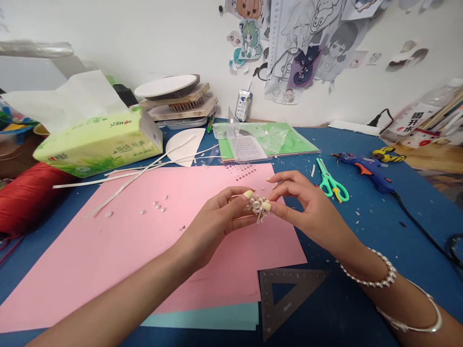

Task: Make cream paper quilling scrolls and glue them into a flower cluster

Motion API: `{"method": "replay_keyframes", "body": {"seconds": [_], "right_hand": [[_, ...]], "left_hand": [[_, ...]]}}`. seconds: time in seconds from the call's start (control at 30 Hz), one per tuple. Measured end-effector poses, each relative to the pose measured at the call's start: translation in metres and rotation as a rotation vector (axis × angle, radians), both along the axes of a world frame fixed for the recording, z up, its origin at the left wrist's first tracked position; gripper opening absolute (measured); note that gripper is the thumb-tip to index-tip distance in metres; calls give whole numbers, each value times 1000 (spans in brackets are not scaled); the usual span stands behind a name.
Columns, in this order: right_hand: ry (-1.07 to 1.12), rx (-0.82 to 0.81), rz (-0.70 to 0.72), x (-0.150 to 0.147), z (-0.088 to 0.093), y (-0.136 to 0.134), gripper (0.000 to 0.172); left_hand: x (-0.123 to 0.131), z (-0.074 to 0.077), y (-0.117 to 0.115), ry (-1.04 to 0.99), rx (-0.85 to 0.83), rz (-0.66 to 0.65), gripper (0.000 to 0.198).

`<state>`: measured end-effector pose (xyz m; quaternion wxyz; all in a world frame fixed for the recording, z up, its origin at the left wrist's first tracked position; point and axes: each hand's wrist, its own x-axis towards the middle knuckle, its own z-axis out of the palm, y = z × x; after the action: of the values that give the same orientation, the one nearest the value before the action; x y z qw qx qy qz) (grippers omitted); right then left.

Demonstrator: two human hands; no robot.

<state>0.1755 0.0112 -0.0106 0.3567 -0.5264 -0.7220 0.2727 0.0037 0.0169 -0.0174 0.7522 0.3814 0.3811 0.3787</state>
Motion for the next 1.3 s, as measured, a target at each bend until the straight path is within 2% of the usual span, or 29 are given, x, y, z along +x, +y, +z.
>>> {"method": "replay_keyframes", "body": {"seconds": [0.2,0.4,0.67,0.8,0.9,1.0,1.13,1.3], "right_hand": [[18,9,9,-2,0,0,9],[52,11,22,-3,1,0,10],[414,-147,81,7,-3,2,8],[591,-257,38,7,-3,3,8],[647,-278,21,7,-3,4,7],[678,-246,-5,8,-2,4,6],[699,-187,-113,12,-2,8,8],[647,-233,-135,12,-4,12,11]], "left_hand": [[0,0,-1,67,24,-28,27],[0,-2,1,55,22,-22,21],[0,-4,3,68,33,44,10],[-2,-5,3,105,40,70,13],[-4,-4,4,105,22,103,14],[-4,-3,3,78,-1,130,16],[-5,-2,4,33,43,170,19],[-4,0,3,19,126,194,21]]}}
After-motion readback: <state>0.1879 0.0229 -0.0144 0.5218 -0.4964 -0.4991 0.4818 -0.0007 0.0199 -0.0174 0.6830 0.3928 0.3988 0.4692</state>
